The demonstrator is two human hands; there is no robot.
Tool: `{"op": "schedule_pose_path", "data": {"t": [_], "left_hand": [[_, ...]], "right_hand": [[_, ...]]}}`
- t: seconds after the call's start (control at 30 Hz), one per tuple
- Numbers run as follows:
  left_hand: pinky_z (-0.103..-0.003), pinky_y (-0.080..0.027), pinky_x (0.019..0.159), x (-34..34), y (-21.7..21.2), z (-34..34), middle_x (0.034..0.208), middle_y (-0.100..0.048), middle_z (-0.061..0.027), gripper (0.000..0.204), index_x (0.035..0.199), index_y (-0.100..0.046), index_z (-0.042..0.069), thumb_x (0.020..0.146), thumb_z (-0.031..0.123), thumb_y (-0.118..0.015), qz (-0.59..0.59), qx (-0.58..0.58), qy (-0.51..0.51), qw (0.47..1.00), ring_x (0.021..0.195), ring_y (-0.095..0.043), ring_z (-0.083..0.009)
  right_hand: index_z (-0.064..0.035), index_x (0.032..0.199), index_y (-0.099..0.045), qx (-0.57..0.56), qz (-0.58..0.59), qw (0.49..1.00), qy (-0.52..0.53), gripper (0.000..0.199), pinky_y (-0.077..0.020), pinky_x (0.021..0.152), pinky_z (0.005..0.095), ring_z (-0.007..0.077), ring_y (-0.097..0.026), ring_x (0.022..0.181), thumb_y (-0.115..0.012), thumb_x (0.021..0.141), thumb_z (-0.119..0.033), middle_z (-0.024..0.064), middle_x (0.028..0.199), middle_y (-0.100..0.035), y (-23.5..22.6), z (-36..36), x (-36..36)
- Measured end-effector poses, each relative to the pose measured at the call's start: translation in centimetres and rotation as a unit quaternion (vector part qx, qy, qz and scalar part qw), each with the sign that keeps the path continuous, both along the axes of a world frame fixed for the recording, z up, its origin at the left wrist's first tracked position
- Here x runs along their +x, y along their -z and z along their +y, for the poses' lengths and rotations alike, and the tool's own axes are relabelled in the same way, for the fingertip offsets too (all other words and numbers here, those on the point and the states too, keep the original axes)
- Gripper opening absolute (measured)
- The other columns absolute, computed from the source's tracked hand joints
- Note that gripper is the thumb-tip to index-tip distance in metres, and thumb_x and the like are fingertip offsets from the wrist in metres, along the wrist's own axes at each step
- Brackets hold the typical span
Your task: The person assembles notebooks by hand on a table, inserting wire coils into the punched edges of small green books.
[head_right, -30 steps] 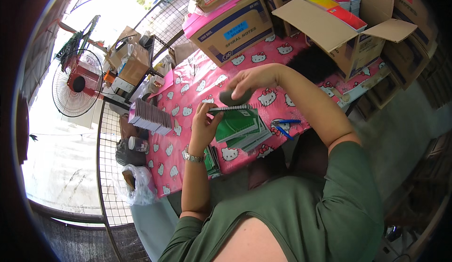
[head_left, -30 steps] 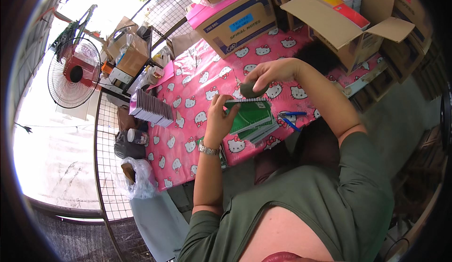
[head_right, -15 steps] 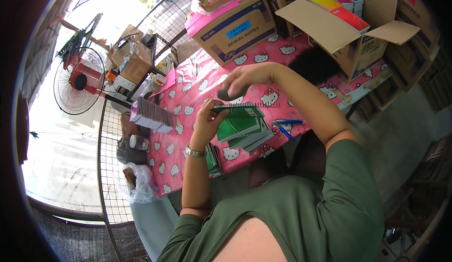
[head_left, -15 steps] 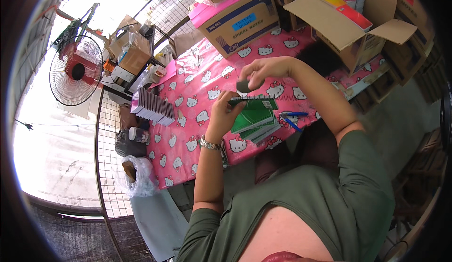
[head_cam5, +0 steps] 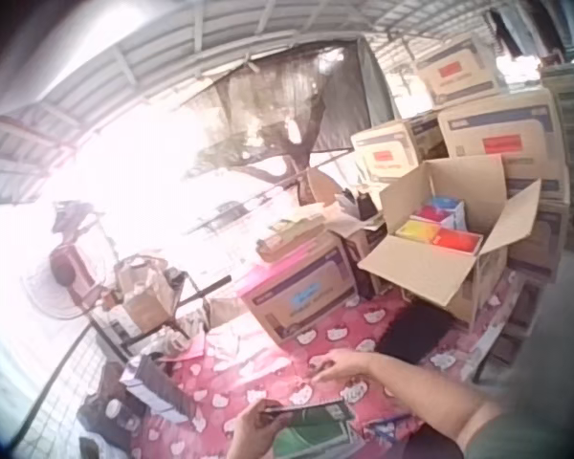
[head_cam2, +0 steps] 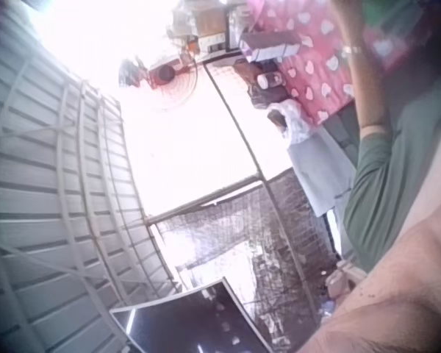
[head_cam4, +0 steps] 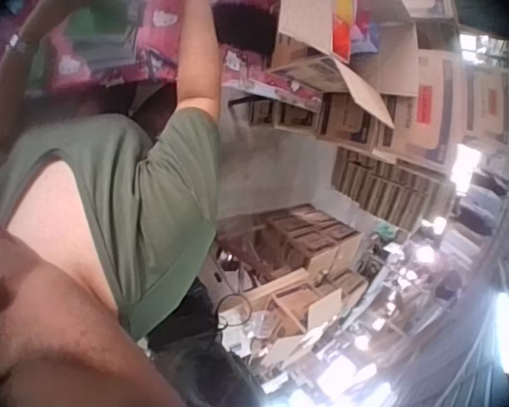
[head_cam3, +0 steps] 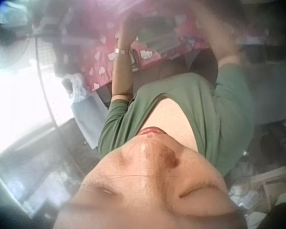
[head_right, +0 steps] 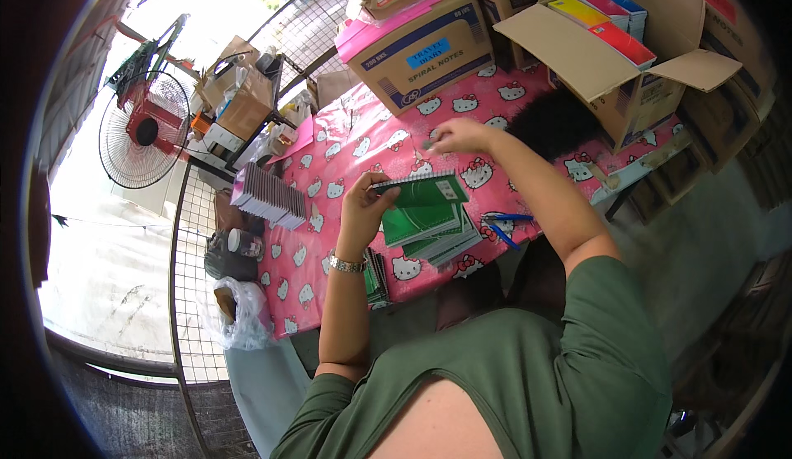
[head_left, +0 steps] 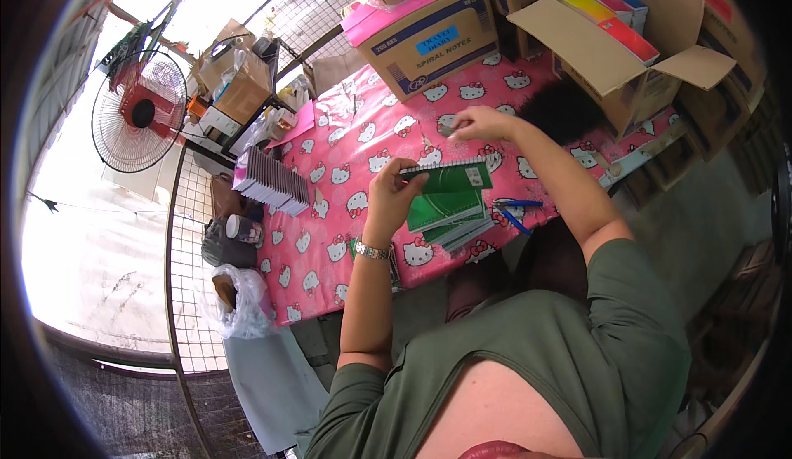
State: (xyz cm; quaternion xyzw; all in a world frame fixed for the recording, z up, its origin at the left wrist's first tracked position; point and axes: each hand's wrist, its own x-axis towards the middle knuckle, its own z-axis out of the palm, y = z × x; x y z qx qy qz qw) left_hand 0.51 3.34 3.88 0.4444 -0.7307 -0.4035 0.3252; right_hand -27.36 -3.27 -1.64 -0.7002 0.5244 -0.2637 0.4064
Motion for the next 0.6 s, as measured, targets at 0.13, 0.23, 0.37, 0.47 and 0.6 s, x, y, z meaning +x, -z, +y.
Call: {"op": "schedule_pose_path", "data": {"t": [0.13,0.23,0.37,0.47,0.6], "left_hand": [[-0.024,-0.046,0.049,-0.4,0.9,1.6,0.073,-0.064,-0.0033,0.014,0.098,-0.065,-0.002,0.094,0.011,-0.069,0.173,-0.027,-0.062,0.983,0.061,-0.064,-0.008],[-0.026,-0.046,0.046,0.2,1.1,2.8,0.066,-0.061,-0.0036,0.017,0.094,-0.066,-0.002,0.098,0.014,-0.063,0.116,-0.054,-0.128,0.983,0.054,-0.06,-0.0078],[-0.029,-0.045,0.045,-0.9,0.4,3.7,0.064,-0.055,-0.0092,0.027,0.083,-0.059,-0.002,0.099,0.019,-0.063,0.05,-0.117,-0.177,0.976,0.047,-0.057,-0.0134],[-0.031,-0.046,0.046,-1.4,1.1,3.3,0.067,-0.057,-0.01,0.027,0.084,-0.056,-0.001,0.098,0.02,-0.065,0.028,-0.156,-0.158,0.975,0.05,-0.059,-0.0171],[-0.025,-0.055,0.047,-0.7,2.0,2.9,0.073,-0.058,-0.0045,0.017,0.1,-0.059,-0.001,0.097,0.014,-0.065,0.023,-0.212,-0.129,0.969,0.059,-0.06,-0.0087]], "right_hand": [[-0.0122,0.123,-0.064,-0.031,0.26,0.959,0.108,0.06,-0.0477,0.097,0.0466,0.036,-0.06,0.118,-0.074,0.079,-0.051,0.0159,0.116,-0.069,12.6,4.2,-1.8],[-0.0106,0.132,-0.057,-0.195,0.249,0.931,0.185,0.06,-0.0352,0.109,0.0546,0.0392,-0.043,0.136,-0.068,0.086,-0.048,0.0139,0.136,-0.057,16.5,9.8,-0.6],[-0.0063,0.138,-0.051,-0.274,0.318,0.885,0.199,0.064,-0.0319,0.112,0.0528,0.0377,-0.044,0.134,-0.068,0.088,-0.043,0.0148,0.14,-0.051,17.1,18.3,1.9],[-0.0063,0.14,-0.049,-0.217,0.302,0.916,0.153,0.063,-0.0346,0.11,0.0513,0.0365,-0.049,0.126,-0.068,0.089,-0.037,0.0152,0.131,-0.054,17.2,20.1,1.3],[-0.004,0.144,-0.044,-0.239,0.022,0.908,0.344,0.058,-0.0375,0.106,0.0459,0.0361,-0.05,0.121,-0.063,0.092,-0.024,0.019,0.129,-0.053,12.9,18.0,1.3]]}}
